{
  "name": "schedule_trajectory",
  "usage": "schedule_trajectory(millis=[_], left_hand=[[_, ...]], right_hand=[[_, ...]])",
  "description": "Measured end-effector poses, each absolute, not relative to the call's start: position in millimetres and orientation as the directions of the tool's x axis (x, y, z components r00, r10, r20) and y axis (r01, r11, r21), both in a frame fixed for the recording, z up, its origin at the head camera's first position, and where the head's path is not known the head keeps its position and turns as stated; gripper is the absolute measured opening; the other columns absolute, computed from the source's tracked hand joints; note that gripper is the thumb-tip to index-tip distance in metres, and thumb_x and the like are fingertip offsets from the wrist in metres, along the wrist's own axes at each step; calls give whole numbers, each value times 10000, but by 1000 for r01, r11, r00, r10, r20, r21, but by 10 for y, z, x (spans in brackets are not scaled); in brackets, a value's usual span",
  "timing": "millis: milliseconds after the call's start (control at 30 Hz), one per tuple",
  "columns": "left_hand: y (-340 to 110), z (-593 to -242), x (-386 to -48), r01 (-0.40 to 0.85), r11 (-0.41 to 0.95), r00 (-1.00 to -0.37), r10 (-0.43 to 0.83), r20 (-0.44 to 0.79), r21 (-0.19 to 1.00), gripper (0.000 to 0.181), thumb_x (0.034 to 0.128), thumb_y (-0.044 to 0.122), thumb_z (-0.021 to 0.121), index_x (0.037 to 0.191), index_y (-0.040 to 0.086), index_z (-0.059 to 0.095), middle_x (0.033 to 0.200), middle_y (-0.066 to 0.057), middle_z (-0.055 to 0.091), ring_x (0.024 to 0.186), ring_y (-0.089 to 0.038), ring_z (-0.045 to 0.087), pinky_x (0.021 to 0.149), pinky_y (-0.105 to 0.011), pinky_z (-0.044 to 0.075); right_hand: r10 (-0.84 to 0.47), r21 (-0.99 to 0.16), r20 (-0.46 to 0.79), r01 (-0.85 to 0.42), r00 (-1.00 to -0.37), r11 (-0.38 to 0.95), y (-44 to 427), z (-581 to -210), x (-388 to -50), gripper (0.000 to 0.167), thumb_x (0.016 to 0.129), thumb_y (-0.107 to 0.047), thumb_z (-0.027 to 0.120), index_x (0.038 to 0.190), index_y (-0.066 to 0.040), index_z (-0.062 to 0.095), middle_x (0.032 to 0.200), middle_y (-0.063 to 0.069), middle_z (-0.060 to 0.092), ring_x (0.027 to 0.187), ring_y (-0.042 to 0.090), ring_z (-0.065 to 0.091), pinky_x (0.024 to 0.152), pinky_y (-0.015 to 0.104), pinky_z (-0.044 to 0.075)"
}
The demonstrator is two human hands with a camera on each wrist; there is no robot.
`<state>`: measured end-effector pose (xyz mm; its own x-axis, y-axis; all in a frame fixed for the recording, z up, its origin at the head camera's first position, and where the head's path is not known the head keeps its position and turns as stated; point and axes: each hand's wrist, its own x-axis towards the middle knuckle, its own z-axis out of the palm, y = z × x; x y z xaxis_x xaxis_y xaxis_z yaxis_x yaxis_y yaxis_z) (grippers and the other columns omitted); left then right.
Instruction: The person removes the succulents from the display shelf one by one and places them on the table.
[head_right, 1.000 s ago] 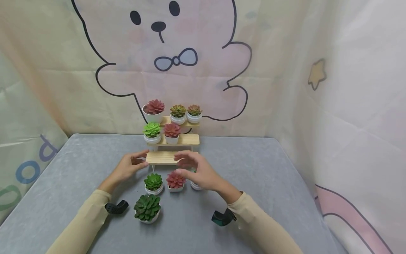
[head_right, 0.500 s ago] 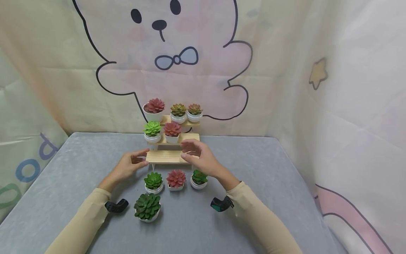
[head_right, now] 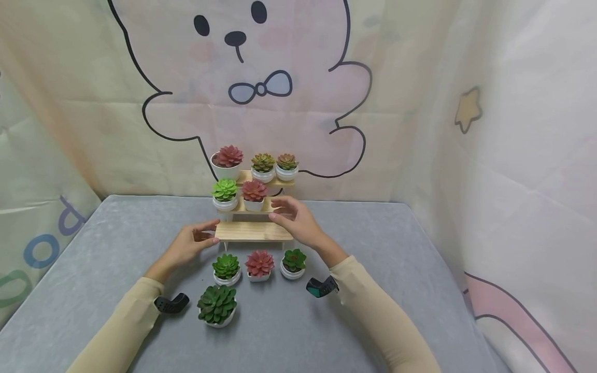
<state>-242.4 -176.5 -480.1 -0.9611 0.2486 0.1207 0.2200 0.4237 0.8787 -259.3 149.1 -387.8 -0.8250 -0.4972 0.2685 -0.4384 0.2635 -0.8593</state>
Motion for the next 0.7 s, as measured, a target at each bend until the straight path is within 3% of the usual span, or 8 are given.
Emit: schedule_trajectory(millis=[267, 700], left_hand=[[-1763, -4796, -2425, 211, 421, -962, 249, 111, 882, 564, 957, 112, 700, 1465, -23, 498, 1346, -306, 611, 1097, -404, 688, 888, -410, 607], [-1757, -4775, -2412, 210, 424, -961, 253, 107, 881, 566, 959, 114, 699, 1466, -29, 494, 1348, -306, 609, 1107, -406, 683, 907, -453, 598]], right_hand=[[-447, -876, 233, -386, -863, 289, 1424, -3869, -2705, 446, 1011, -130, 604, 1418, 30, 513, 1391, 246, 579, 1299, 395, 566, 1099, 572, 459], [-411, -886, 201, -344, -889, 311, 1351, -3973, -2908, 476, 1012, -137, 607, 1446, 16, 484, 1419, 252, 550, 1348, 409, 507, 1137, 549, 429]])
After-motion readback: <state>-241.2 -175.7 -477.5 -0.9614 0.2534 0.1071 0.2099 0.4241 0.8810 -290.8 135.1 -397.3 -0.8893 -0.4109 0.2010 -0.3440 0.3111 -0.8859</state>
